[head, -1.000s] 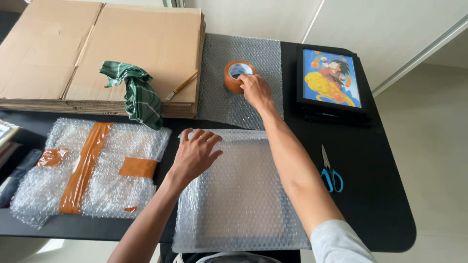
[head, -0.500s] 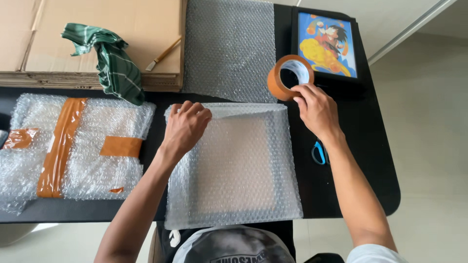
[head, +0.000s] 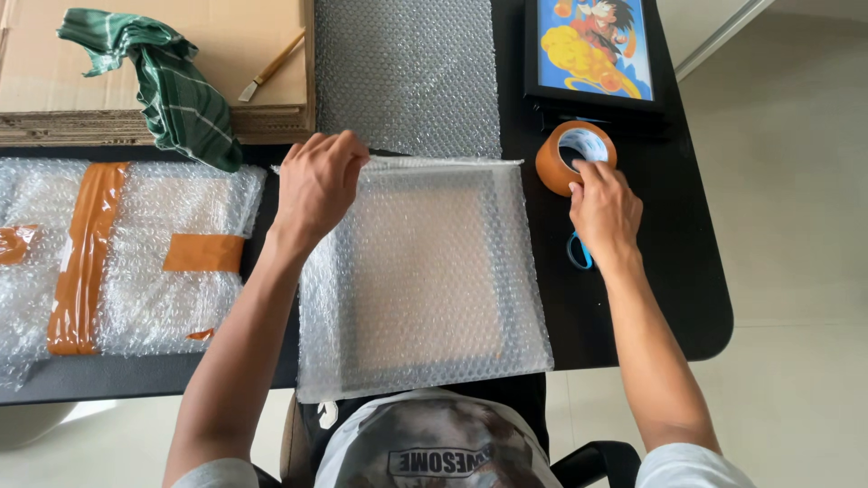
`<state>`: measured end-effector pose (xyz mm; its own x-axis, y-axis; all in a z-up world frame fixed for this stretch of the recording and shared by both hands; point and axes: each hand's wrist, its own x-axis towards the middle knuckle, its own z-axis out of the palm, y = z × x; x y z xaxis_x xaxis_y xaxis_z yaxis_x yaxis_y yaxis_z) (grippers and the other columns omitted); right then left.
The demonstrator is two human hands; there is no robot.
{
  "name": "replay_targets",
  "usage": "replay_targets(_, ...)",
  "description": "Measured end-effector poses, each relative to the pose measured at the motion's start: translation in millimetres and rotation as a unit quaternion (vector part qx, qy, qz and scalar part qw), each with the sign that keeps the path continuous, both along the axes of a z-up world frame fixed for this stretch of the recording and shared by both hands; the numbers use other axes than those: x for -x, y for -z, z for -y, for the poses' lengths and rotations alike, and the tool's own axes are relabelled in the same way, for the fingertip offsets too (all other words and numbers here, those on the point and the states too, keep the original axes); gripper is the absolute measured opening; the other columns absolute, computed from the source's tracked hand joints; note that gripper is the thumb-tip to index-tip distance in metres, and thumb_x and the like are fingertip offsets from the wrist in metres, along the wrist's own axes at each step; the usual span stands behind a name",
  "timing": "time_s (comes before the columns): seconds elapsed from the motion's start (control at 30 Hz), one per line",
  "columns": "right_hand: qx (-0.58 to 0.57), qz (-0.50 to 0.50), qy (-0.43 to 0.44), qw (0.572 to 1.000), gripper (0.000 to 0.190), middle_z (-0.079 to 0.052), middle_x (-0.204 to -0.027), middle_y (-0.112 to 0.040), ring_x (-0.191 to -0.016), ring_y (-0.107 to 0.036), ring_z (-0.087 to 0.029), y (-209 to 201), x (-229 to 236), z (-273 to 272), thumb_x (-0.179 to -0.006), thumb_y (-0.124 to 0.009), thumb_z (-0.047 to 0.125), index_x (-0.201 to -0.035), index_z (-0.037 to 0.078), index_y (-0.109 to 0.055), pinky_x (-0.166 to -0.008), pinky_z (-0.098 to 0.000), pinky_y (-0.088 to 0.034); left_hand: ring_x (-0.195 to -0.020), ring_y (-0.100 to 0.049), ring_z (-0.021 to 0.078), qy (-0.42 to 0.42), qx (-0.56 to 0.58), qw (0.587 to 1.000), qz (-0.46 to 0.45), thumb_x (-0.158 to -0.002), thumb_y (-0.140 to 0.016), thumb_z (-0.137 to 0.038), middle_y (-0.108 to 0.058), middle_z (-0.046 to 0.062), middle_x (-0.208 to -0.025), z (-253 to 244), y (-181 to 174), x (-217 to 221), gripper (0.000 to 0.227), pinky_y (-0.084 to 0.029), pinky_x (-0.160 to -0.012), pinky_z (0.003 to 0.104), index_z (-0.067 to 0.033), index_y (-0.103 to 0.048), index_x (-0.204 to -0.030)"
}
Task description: The person cuts a sheet of bubble wrap using scissors and then begins to tape it around a framed picture on a table.
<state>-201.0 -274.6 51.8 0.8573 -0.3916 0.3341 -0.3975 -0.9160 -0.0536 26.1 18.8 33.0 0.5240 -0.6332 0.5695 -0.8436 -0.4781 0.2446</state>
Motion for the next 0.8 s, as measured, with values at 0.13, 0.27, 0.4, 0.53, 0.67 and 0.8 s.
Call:
replay_targets(0.13,0.059,0.097,-0.058,0.992,0.036,-0.005,-0.110,-0.060,-0.098,-0.061,-0.030,-1.0,-28.7,-44.7,-0.087,-0.068,0.022,-0.123,0.016,-0.061,-0.067,-0.0440,-0.057,-0.078,-0.063,0.0276,0.000,-0.042,0.995,-0.088,-0.093,-0.055,-0.015,-0.059,0.005,-0.074,18.1,-6.8,-10.7,0.003,-0.050,-0.065,0.042,-0.0168,-0.057,-0.094)
replay_targets(0.27,-0.041,0.059,-0.253,0.965,0.031,-0.006,-0.108,-0.062,-0.104,-0.060,-0.027,12.7,-76.1,-98.2,-0.090,-0.059,0.032,-0.116,0.016,-0.062,-0.079,-0.0413,-0.053,-0.076,-0.063,0.0290,-0.023,-0.102,0.989,-0.107,-0.096,-0.050,-0.021,-0.057,0.004,-0.076,36.6,-3.4,-22.0,0.013,-0.052,-0.063,0.044,-0.0150,-0.060,-0.090)
replay_targets(0.4,-0.101,-0.014,-0.299,0.949,0.041,-0.019,-0.096,-0.060,-0.094,-0.061,-0.039,27.7,-117.5,-107.5,-0.096,-0.048,0.039,-0.114,0.003,-0.057,-0.075,-0.0555,-0.050,-0.079,-0.063,0.0342,-0.063,-0.097,0.981,-0.158,-0.096,-0.049,-0.019,-0.056,0.007,-0.082,43.8,-9.8,-26.1,0.011,-0.052,-0.065,0.050,-0.0123,-0.057,-0.091)
replay_targets(0.53,-0.102,-0.024,-0.283,0.953,0.037,-0.013,-0.090,-0.060,-0.090,-0.061,-0.038,34.1,-136.8,-106.0,-0.094,-0.049,0.045,-0.102,0.009,-0.058,-0.071,-0.0527,-0.049,-0.082,-0.063,0.0354,-0.091,-0.092,0.973,-0.189,-0.097,-0.046,-0.018,-0.054,0.006,-0.085,49.6,-5.5,-35.3,0.011,-0.053,-0.069,0.052,-0.0116,-0.054,-0.091)
replay_targets(0.67,-0.133,-0.039,-0.280,0.950,0.056,-0.016,-0.083,-0.063,-0.080,-0.065,-0.037,34.4,-142.9,-108.5,-0.096,-0.036,0.058,-0.093,0.006,-0.056,-0.067,-0.0503,-0.050,-0.082,-0.063,0.0411,-0.083,-0.084,0.972,-0.202,-0.096,-0.050,-0.020,-0.054,0.009,-0.086,57.9,4.0,-49.7,0.011,-0.052,-0.069,0.057,-0.0107,-0.053,-0.091)
replay_targets(0.8,-0.102,0.007,-0.294,0.950,0.054,-0.017,-0.071,-0.065,-0.066,-0.067,-0.035,43.3,-140.0,-107.7,-0.097,-0.037,0.053,-0.091,0.003,-0.055,-0.057,-0.0451,-0.052,-0.085,-0.063,0.0393,-0.078,-0.095,0.971,-0.207,-0.097,-0.048,-0.020,-0.055,0.008,-0.088,60.6,6.4,-50.6,0.012,-0.052,-0.071,0.055,-0.0119,-0.053,-0.091)
